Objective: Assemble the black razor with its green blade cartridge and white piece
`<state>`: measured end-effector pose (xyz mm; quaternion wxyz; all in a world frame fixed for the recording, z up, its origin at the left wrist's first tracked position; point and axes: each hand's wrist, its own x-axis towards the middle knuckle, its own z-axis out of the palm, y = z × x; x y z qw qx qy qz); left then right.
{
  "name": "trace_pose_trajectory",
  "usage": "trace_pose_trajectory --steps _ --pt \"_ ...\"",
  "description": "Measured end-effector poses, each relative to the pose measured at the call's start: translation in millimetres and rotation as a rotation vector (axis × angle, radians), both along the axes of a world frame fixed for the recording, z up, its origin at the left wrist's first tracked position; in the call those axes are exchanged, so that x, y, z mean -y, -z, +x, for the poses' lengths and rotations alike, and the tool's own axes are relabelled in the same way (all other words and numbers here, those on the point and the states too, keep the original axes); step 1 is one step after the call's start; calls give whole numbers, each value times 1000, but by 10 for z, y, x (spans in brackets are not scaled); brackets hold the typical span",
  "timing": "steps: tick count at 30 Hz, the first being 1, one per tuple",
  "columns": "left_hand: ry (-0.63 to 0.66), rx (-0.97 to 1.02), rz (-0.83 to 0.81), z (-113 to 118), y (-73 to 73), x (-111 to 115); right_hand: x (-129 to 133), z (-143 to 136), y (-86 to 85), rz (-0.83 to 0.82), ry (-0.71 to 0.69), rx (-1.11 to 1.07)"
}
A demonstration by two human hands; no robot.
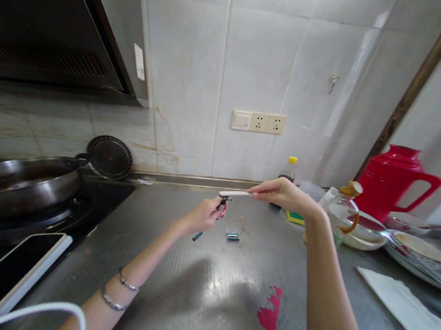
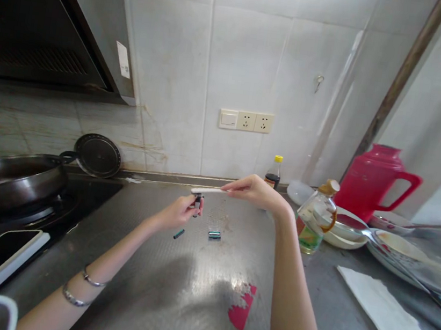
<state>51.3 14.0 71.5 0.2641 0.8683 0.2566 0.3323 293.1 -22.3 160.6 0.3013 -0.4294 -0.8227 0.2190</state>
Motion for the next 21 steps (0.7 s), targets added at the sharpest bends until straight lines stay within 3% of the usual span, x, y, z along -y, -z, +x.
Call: trace_pose_trajectory --steps 15,21 --pt "-10 0 37 -38 48 -77 -5 6 -4 22 28 15" --pt "-6 -2 46 -31 -15 -25 -45 19 25 6 41 15"
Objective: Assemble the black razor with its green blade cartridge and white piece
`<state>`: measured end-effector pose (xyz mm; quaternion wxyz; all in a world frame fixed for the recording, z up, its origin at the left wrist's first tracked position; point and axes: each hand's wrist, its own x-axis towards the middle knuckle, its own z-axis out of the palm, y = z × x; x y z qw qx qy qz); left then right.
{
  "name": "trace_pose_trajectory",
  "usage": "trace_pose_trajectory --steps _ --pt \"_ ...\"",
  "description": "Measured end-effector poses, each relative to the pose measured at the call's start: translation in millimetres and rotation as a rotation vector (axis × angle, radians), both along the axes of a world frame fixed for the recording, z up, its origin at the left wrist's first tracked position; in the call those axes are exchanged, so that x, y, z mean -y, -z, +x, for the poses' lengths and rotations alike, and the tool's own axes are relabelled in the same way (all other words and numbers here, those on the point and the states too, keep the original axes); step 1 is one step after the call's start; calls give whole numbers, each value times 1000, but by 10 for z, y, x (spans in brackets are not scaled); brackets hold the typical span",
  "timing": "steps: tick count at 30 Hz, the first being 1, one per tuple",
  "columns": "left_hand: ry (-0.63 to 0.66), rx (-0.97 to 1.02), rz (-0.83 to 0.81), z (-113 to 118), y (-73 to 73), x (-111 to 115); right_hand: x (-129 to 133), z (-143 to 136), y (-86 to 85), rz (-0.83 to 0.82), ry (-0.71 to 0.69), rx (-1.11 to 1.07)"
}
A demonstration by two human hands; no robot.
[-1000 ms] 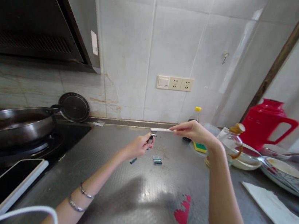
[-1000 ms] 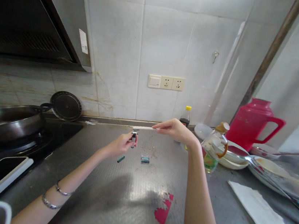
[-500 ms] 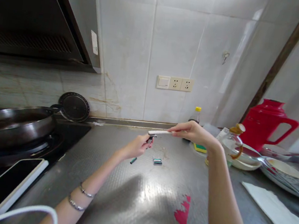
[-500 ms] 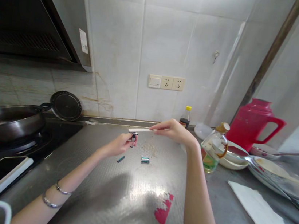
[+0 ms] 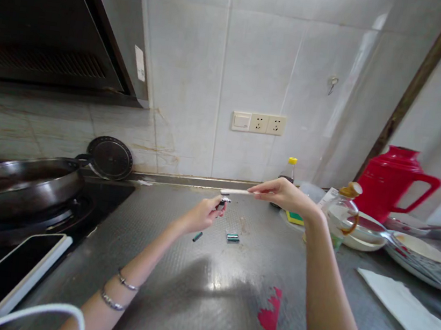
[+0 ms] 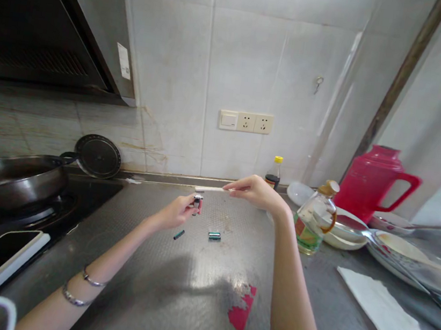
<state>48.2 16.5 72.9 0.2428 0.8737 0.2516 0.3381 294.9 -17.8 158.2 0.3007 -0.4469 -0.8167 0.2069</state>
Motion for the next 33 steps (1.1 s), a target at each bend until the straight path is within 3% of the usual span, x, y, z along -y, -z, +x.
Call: trace_pose_trajectory --steps 16,19,26,29,33 --pt "49 57 -78 1 -89 88 13 35 3 4 -13 -71" --pt "57 84 -213 17 -15 97 22 3 8 30 -10 -73" --pt "164 120 -747 -36 347 118 -81 -30 157 78 31 -72" --pt "171 145 -883 -84 449 138 -136 -76 320 72 28 -109" --pt "127 211 -934 -115 523 186 -152 -255 653 50 33 -205"
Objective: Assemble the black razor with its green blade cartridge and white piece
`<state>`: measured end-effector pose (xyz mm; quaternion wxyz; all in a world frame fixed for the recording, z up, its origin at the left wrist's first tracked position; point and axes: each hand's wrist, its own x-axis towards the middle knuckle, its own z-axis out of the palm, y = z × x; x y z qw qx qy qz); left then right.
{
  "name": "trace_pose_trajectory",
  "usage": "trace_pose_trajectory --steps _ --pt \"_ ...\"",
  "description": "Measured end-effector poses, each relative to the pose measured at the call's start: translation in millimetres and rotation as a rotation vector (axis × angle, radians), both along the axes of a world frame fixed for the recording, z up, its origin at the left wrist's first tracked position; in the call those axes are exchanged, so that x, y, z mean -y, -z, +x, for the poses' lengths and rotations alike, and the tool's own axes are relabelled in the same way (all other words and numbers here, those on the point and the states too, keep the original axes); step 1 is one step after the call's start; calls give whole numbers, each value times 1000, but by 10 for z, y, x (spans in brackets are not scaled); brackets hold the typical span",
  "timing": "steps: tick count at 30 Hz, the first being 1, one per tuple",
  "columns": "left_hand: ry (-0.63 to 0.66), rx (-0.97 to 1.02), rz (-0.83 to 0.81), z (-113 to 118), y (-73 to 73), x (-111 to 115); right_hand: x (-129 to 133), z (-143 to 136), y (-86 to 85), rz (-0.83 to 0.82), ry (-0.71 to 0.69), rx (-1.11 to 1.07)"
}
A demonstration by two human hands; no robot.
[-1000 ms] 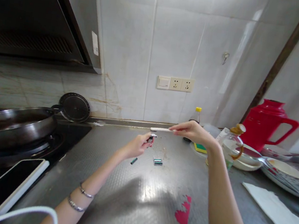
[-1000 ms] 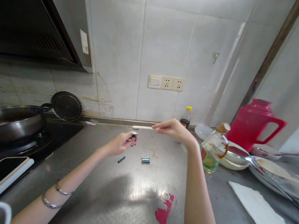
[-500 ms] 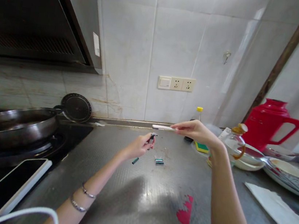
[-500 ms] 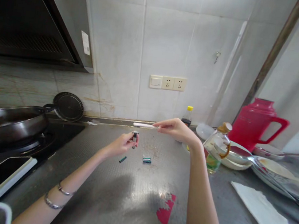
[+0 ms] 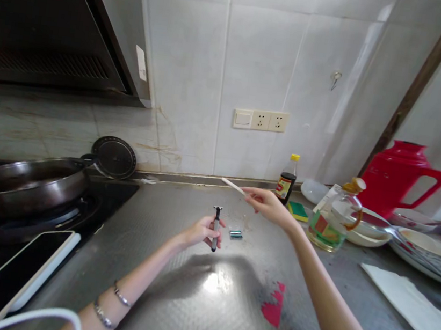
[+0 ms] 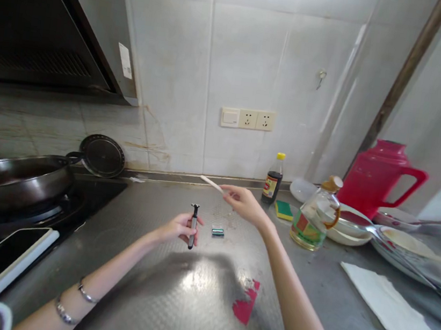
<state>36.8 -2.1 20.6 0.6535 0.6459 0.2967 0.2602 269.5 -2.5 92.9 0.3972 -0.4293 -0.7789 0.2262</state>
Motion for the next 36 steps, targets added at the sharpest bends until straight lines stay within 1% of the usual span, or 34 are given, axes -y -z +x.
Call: trace_pose_trajectory --steps 3,5,8,11,14,17,20,23,27,31,36 --pt "-46 33 -13 8 67 21 56 -154 246 -1 2 -26" --pt "-68 66 -27 26 124 17 106 -218 368 -34 -10 -66" --pt "-93 140 -66 64 212 -6 151 -228 489 -102 23 -134" --pt "-88 229 -131 101 265 -18 148 -164 556 -140 75 -192" --pt "-34 299 -202 120 265 -1 142 -96 571 -168 79 -204" --pt "2 356 -283 117 229 36 171 -69 540 -183 84 -203" --pt "12 393 -329 102 187 82 225 -93 502 -170 85 -201" --pt "31 426 -346 89 163 126 282 -152 485 -133 49 -164" --pt "83 463 -371 96 178 172 380 -230 468 -3 14 -92" --pt "91 466 -376 129 208 202 513 -244 438 170 91 49" --pt "100 486 -383 158 192 249 618 -202 412 279 170 253"
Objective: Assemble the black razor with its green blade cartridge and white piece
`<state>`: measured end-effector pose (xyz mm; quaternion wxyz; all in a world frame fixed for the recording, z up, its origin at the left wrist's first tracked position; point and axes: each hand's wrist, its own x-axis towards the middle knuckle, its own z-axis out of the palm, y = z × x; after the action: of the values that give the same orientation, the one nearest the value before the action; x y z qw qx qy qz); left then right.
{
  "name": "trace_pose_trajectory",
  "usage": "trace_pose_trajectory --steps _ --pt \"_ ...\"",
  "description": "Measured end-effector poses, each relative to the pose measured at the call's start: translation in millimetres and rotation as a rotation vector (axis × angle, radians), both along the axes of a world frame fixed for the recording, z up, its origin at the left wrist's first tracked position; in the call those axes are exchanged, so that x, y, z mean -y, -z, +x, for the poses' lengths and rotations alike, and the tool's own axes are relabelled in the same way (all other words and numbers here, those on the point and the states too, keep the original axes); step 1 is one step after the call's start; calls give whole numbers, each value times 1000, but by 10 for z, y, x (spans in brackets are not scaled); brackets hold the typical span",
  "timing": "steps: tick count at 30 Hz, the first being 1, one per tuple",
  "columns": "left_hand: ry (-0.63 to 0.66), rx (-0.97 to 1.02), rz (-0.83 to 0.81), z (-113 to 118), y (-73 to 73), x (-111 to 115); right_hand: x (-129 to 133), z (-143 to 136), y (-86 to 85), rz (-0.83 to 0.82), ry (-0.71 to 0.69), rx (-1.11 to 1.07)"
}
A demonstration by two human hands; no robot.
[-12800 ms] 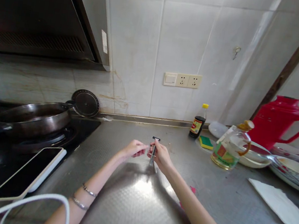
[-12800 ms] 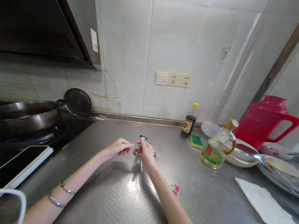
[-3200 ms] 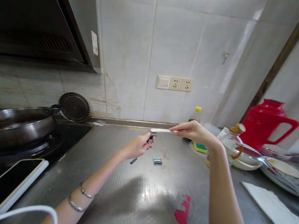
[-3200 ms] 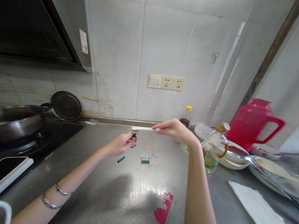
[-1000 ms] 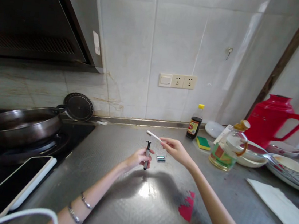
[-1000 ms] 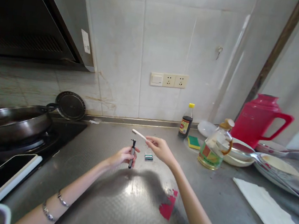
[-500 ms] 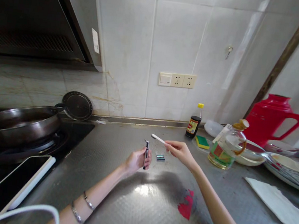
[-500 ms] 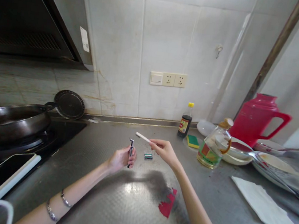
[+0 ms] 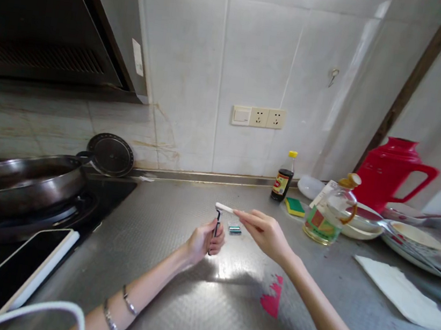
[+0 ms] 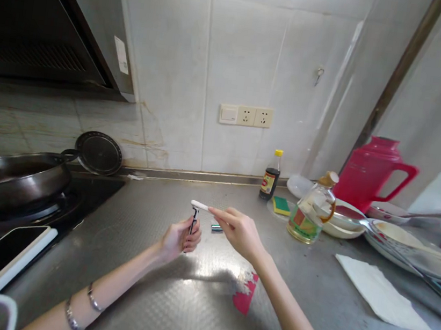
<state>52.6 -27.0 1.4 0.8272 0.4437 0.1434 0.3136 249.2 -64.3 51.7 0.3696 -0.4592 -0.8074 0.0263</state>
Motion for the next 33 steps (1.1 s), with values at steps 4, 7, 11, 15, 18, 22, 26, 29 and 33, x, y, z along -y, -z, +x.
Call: trace_pose_trajectory --steps 4,7,11,15,18,22,26,29,33 --pt "-16 6 -13 9 -28 37 44 19 -26 70 22 104" --pt "-39 15 -27 20 -31 64 83 10 -34 104 2 146" --pt "-55 10 -46 53 -13 104 109 -13 -15 134 34 140" --pt "-66 -9 -36 75 5 128 113 -1 5 133 43 131" --pt "-86 -24 -21 73 9 130 115 31 2 128 48 80" --pt "-132 -73 -21 76 15 129 124 42 10 112 68 74" --pt "-190 -116 -7 90 31 127 135 42 45 98 15 91" --pt "-208 -147 2 96 39 128 129 61 65 92 40 54" --pt "-228 -192 -4 97 34 135 124 74 84 105 44 63"
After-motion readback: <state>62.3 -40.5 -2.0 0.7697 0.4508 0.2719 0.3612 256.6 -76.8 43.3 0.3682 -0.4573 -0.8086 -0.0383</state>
